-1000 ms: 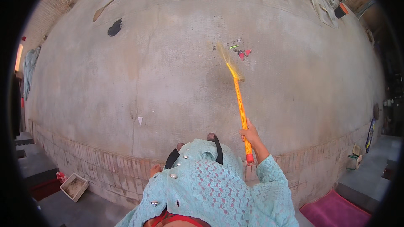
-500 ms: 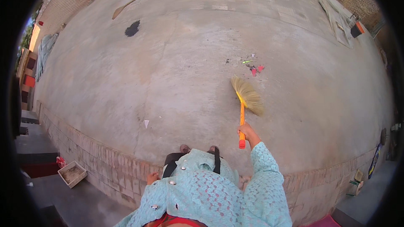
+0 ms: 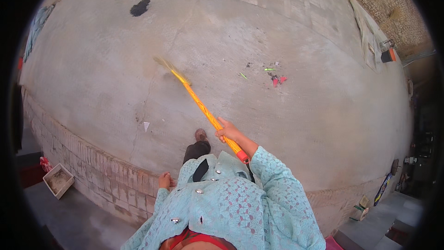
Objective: The person sweeps a tiled floor using a yellow broom, moving debris and dust into a pile. The person walks around the area, sweeping different sections and gathering scattered items.
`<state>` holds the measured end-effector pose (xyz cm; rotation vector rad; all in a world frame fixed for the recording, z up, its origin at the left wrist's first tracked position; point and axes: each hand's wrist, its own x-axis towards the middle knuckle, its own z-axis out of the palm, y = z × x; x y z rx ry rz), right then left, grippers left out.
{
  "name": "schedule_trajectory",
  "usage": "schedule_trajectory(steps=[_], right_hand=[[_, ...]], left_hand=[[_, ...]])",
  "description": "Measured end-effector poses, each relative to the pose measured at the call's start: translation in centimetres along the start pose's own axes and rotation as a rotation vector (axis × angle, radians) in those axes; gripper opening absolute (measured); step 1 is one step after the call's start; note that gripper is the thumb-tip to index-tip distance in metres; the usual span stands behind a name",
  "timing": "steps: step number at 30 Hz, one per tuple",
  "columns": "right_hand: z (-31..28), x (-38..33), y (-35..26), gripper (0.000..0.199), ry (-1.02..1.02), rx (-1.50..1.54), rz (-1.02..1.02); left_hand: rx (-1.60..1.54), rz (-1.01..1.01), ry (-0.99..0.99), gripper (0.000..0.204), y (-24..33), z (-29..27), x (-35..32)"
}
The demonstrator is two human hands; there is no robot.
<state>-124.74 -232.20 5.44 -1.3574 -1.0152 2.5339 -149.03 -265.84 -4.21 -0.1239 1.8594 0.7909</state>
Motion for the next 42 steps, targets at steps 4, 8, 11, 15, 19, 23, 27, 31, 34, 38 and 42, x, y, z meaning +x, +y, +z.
schedule_trajectory(steps=[4,8,11,15,19,23,27,31,34,38,42], right_hand=[[-0.8,-5.9,-3.3,0.085,0.080,-0.018,-0.046],[-4.2,-10.6,-3.1,0.085,0.298,0.042,-0.080],[-7.5,-12.9,-2.1,0.083,0.437,0.155,-0.127],[-13.4,-14.9,-1.5,0.072,0.605,0.292,-0.174],[-23.4,-14.0,-0.8,0.045,0.672,0.533,-0.152],[-31.5,-10.1,-2.6,0.034,0.646,0.564,0.001],[-31.8,-5.1,-5.6,0.045,0.460,0.464,0.152],[-23.3,1.4,-8.4,0.058,0.346,0.317,0.162],[-18.6,6.7,-8.8,0.076,0.049,0.338,0.145],[-13.6,7.1,-11.8,0.081,-0.116,0.321,0.089],[-12.2,2.9,-13.7,0.081,-0.081,0.131,-0.002]], left_hand=[[0.006,-0.047,-0.079,0.029,3.0,1.8,3.1],[0.084,-0.073,-0.102,0.027,7.9,4.2,4.5],[0.160,-0.069,-0.117,0.027,10.7,6.3,4.4],[0.189,-0.062,-0.081,0.027,12.6,8.8,4.1],[0.077,-0.092,0.067,0.028,12.3,10.4,1.5],[0.349,0.032,0.045,0.027,10.1,12.0,-1.6],[0.398,0.083,0.036,0.027,8.2,13.7,-2.3],[0.176,-0.059,0.039,0.027,10.1,15.1,-3.0],[0.011,-0.091,0.058,0.028,9.7,14.5,-2.1],[-0.015,-0.102,0.115,0.028,11.0,13.8,-2.6],[-0.140,-0.109,0.133,0.028,9.5,12.7,-1.7]])
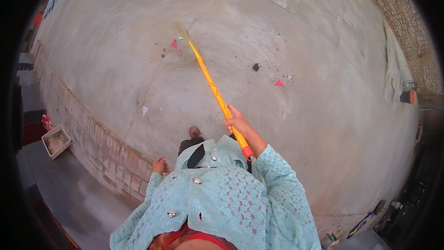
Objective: The person sweeps a tiled floor using a yellow broom, moving debris and dust into a pile. The person walks around the area, sweeping different sections and gathering scattered items.
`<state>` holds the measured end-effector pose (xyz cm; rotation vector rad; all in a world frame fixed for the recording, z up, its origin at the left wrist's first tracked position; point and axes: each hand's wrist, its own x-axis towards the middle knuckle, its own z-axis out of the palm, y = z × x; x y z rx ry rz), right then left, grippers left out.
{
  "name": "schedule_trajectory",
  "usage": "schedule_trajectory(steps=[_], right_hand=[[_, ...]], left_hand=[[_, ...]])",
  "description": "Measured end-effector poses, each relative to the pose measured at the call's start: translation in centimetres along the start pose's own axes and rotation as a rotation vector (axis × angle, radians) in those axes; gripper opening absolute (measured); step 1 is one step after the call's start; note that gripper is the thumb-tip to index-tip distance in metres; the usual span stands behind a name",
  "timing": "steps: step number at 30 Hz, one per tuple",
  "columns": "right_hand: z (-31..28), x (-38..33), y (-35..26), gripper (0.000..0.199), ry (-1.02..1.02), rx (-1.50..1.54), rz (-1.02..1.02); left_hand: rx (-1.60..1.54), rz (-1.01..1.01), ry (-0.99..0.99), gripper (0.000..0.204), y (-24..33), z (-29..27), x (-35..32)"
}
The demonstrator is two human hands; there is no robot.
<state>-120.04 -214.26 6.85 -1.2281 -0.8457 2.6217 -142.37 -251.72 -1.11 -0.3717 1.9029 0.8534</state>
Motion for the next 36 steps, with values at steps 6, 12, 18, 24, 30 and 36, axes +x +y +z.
schedule_trajectory(steps=[6,12,18,24,30,36], right_hand=[[0.1,-9.3,-1.3,0.081,0.148,-0.167,0.020],[-1.7,-13.7,1.2,0.063,0.308,0.056,0.074],[-8.1,-6.2,6.2,0.040,0.368,0.351,0.164],[-3.3,3.4,6.8,0.038,0.136,0.312,0.242],[-3.2,-0.5,4.6,0.082,0.016,0.162,0.069],[-6.7,-10.4,4.4,0.083,0.239,-0.087,-0.066]], left_hand=[[-0.003,-0.060,0.029,0.029,-2.1,-0.1,0.9],[-0.010,-0.078,0.028,0.029,-3.2,0.2,0.0],[0.031,-0.058,0.024,0.029,-6.1,-0.3,-0.6],[-0.018,-0.089,0.038,0.029,-5.2,-0.7,-1.5],[0.019,-0.085,0.005,0.030,-3.7,-0.7,-0.3],[0.127,-0.016,-0.071,0.029,-1.0,1.6,2.3]])
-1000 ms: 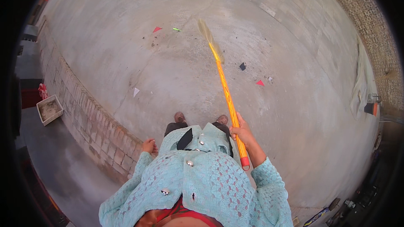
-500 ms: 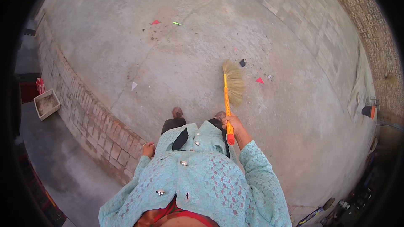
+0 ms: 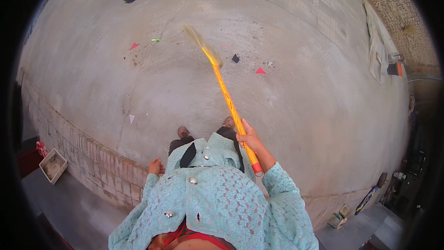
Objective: The person sweeps a tiled floor using a yellow broom, moving debris and dust into a pile. The person walks around the area, sweeping different sections and gathering scattered items.
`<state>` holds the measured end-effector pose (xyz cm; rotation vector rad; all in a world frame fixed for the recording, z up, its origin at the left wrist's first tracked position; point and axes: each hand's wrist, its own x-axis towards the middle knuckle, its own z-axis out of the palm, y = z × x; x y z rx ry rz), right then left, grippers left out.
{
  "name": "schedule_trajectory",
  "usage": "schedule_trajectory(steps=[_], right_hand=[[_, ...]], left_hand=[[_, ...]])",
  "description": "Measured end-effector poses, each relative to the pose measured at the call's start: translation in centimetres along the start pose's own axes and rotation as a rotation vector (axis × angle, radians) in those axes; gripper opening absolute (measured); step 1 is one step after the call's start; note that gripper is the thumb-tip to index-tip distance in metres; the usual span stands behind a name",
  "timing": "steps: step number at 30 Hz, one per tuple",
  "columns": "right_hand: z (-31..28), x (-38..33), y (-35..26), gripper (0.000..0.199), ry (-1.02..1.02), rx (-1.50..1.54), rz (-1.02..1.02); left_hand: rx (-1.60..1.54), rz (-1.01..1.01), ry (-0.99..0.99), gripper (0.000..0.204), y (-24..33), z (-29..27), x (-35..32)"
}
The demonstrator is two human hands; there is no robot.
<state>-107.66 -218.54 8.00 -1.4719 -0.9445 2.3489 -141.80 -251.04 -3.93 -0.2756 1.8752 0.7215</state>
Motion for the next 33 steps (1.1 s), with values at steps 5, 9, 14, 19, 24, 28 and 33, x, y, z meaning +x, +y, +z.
schedule_trajectory(steps=[5,9,14,19,24,28,33], right_hand=[[-4.2,-5.8,1.1,0.079,0.286,0.111,-0.078],[-10.0,-5.2,2.1,0.063,0.503,0.142,-0.069],[-18.2,1.3,2.2,0.048,0.543,0.320,0.062],[-11.3,10.0,0.1,0.059,0.404,0.103,0.163],[1.1,15.0,-1.9,0.082,0.021,0.035,0.118],[7.2,16.5,-4.0,0.081,-0.167,0.149,0.019],[7.3,13.7,-5.5,0.081,-0.148,-0.017,-0.067]], left_hand=[[0.087,0.020,-0.029,0.030,3.8,2.4,-0.2],[0.189,0.026,-0.048,0.030,4.0,3.5,-1.1],[0.208,0.006,-0.043,0.028,1.6,3.5,-1.6],[0.257,0.033,-0.028,0.029,0.6,3.5,-4.6],[0.259,0.080,-0.005,0.029,-0.6,3.0,-5.3],[0.132,0.043,0.033,0.029,1.2,3.2,-5.2],[0.027,0.034,0.016,0.031,1.4,2.0,-2.7]])
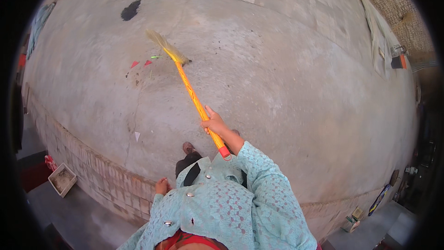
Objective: The person sweeps a tiled floor using a yellow broom, moving debris and dust into a pile. The person walks around the area, sweeping different sections and gathering scattered items.
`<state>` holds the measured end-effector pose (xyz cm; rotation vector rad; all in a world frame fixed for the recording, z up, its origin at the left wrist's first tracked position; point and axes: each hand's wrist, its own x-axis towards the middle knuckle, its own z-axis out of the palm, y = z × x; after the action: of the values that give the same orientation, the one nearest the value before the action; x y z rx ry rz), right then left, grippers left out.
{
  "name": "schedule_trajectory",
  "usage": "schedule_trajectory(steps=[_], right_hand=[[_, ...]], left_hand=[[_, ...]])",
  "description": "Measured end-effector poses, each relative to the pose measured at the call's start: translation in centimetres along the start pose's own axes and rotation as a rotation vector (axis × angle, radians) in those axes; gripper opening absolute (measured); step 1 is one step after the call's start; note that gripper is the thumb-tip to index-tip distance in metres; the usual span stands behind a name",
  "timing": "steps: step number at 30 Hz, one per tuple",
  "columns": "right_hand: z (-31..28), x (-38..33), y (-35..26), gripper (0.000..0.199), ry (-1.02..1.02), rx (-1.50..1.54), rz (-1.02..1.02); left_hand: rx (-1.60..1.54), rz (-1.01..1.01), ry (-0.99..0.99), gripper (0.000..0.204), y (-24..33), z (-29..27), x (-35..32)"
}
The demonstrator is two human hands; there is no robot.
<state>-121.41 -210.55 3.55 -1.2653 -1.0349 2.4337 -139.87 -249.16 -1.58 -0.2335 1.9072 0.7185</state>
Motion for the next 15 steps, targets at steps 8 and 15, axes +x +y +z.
schedule_trajectory(steps=[8,15], right_hand=[[-8.5,-10.6,0.7,0.077,0.371,-0.063,-0.116],[-20.4,-13.7,2.9,0.061,0.713,0.142,-0.072]], left_hand=[[0.036,-0.063,-0.019,0.031,0.9,1.2,0.6],[0.087,-0.066,-0.017,0.030,1.2,2.0,0.2]])
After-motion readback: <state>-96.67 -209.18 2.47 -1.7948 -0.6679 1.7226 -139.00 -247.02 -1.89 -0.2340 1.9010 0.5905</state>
